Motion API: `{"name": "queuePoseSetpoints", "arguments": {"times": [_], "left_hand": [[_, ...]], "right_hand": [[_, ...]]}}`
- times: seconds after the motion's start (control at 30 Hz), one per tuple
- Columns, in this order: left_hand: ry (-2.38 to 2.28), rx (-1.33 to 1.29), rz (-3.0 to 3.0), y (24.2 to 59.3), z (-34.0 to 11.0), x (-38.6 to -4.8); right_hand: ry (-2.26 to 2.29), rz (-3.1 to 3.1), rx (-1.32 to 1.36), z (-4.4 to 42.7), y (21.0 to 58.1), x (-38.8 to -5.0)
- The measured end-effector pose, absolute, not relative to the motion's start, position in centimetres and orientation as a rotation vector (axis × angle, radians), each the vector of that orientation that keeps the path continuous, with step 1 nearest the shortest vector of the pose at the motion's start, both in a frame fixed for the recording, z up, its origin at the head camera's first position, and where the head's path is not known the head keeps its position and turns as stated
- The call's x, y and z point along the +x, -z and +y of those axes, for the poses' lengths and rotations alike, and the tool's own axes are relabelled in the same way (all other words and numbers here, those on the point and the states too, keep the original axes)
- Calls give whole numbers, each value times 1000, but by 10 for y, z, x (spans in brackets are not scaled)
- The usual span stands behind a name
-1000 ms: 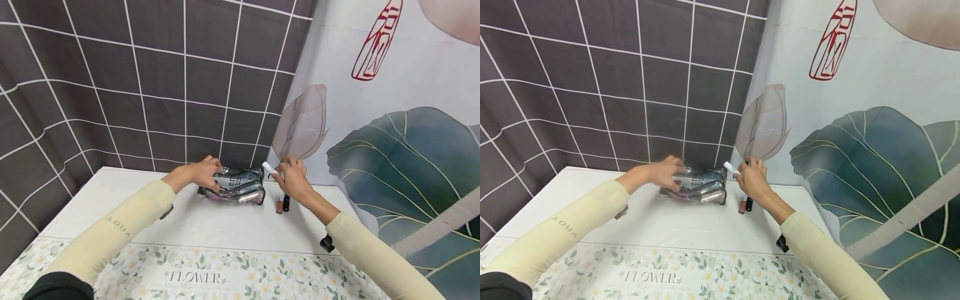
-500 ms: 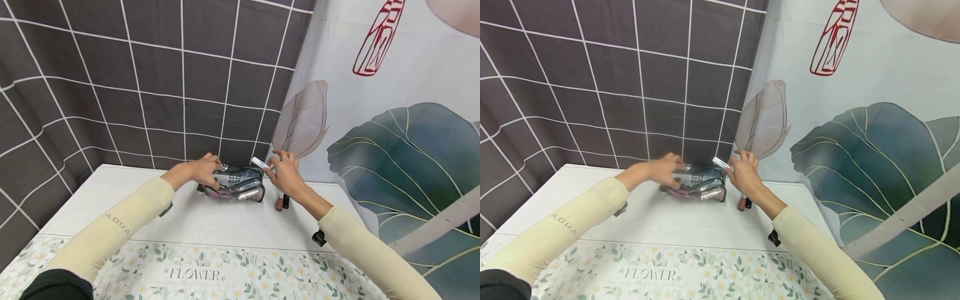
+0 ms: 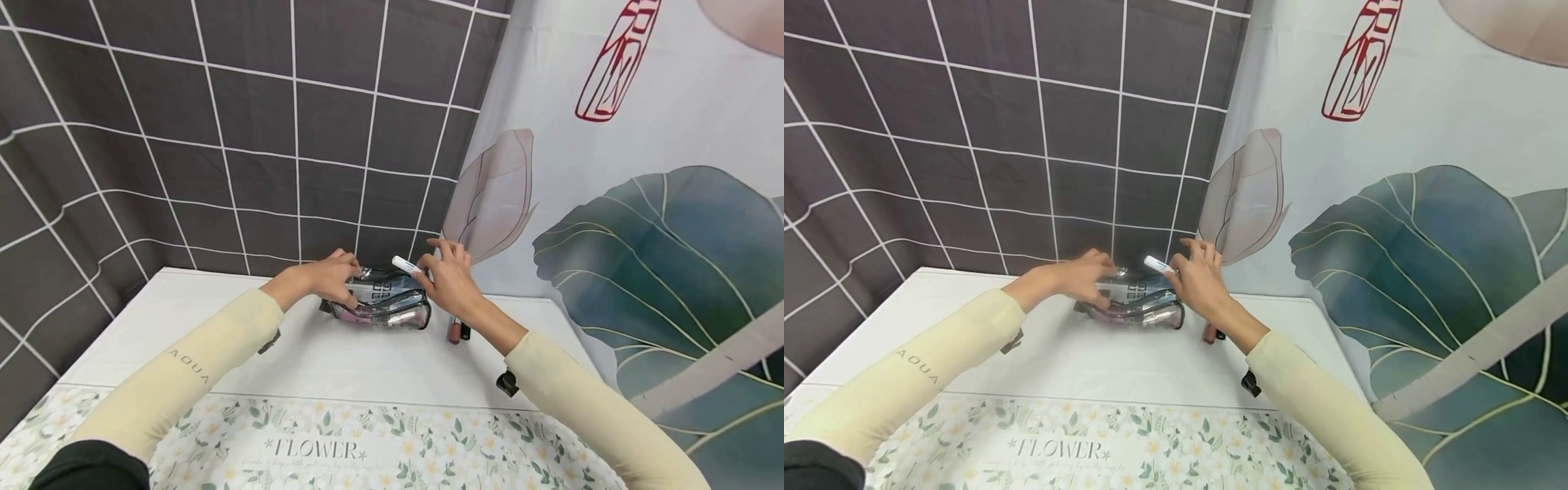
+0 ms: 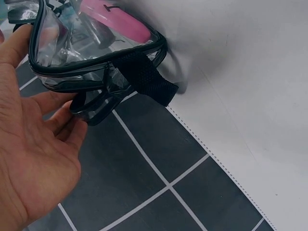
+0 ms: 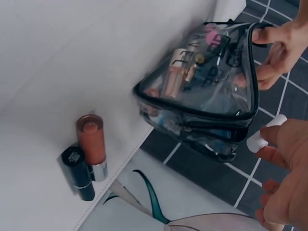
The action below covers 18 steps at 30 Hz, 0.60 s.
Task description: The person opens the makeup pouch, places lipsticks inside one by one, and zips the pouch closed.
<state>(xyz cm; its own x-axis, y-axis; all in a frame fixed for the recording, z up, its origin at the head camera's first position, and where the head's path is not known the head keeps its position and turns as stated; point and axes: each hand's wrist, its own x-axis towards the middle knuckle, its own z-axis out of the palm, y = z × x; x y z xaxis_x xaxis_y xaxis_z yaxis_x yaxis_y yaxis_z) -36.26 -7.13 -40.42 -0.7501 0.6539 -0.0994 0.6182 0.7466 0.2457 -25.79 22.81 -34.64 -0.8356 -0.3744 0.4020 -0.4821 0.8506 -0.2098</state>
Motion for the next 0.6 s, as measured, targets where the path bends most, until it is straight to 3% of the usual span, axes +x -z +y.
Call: {"name": "queuePoseSetpoints", "arguments": {"times": [0.13,0.4,0.6], "left_hand": [[-314,980,2781,405,-70,-363],[-283,979,2733,353,-65,-315],[-318,1031,2779,395,-70,-349]], "right_hand": [[-426,-2678,679,221,346,-257],[-360,-2721,738,212,349,-256],[-302,-2749,735,210,352,-257]]}}
